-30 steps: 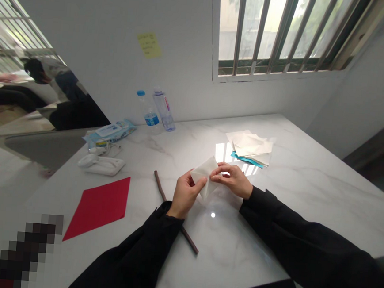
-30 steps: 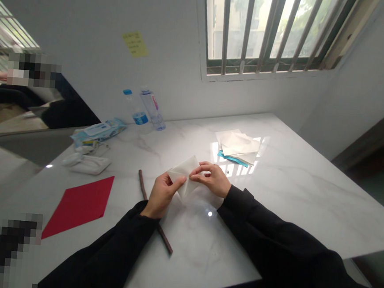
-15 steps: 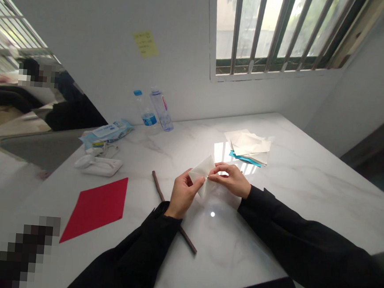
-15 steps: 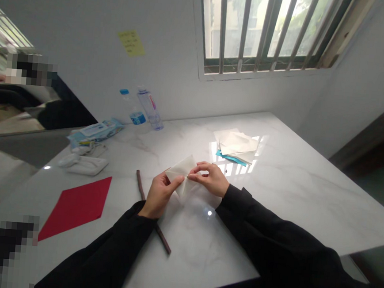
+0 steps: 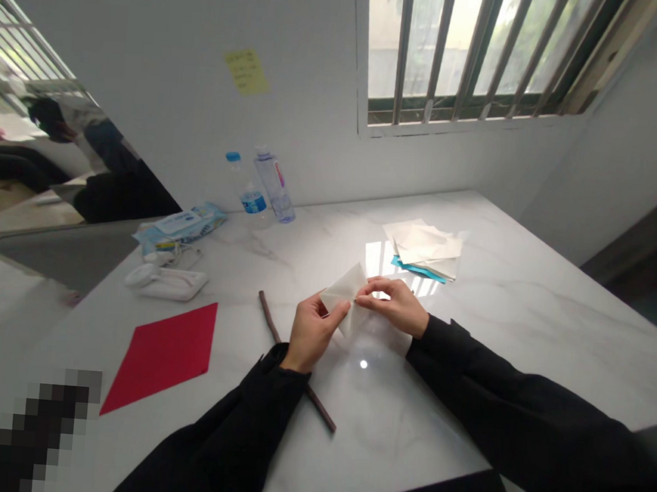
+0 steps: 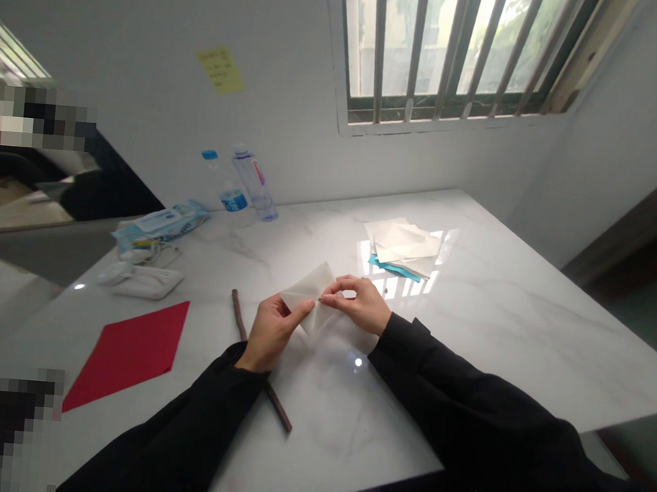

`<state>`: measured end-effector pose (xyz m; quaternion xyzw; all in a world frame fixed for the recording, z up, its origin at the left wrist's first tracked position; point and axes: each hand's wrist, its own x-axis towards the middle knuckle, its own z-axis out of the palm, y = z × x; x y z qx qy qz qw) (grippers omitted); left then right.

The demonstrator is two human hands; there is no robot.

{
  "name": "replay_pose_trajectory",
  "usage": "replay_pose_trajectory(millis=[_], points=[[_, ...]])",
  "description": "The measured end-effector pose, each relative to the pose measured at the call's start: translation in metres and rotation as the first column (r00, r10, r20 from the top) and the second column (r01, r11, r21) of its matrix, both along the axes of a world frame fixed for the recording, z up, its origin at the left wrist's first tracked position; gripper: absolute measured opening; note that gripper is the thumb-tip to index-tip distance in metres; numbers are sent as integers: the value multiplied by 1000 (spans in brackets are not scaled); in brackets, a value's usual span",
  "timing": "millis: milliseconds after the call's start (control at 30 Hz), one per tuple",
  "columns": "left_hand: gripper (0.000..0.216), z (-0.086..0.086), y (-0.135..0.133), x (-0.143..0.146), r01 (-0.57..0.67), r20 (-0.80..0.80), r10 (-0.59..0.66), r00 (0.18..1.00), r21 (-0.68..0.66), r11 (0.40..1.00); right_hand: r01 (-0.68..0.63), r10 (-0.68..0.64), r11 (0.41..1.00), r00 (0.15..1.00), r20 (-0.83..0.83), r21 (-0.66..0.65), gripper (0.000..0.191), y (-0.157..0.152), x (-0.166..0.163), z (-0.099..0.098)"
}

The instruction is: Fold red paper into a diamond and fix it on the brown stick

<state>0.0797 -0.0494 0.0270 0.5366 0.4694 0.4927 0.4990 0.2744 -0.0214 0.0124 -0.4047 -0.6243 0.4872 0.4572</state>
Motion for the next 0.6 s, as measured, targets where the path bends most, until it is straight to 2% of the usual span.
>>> replay_pose_trajectory(millis=[267, 600], points=[[34, 2, -1, 0, 20, -9, -20, 1000, 28, 999, -11, 7, 997, 998, 61, 77, 33, 1, 0, 1], [35, 9, -4, 2, 8, -7, -7, 1000, 33, 999, -1, 1, 1000, 1000, 2, 3, 39, -3, -4, 1]])
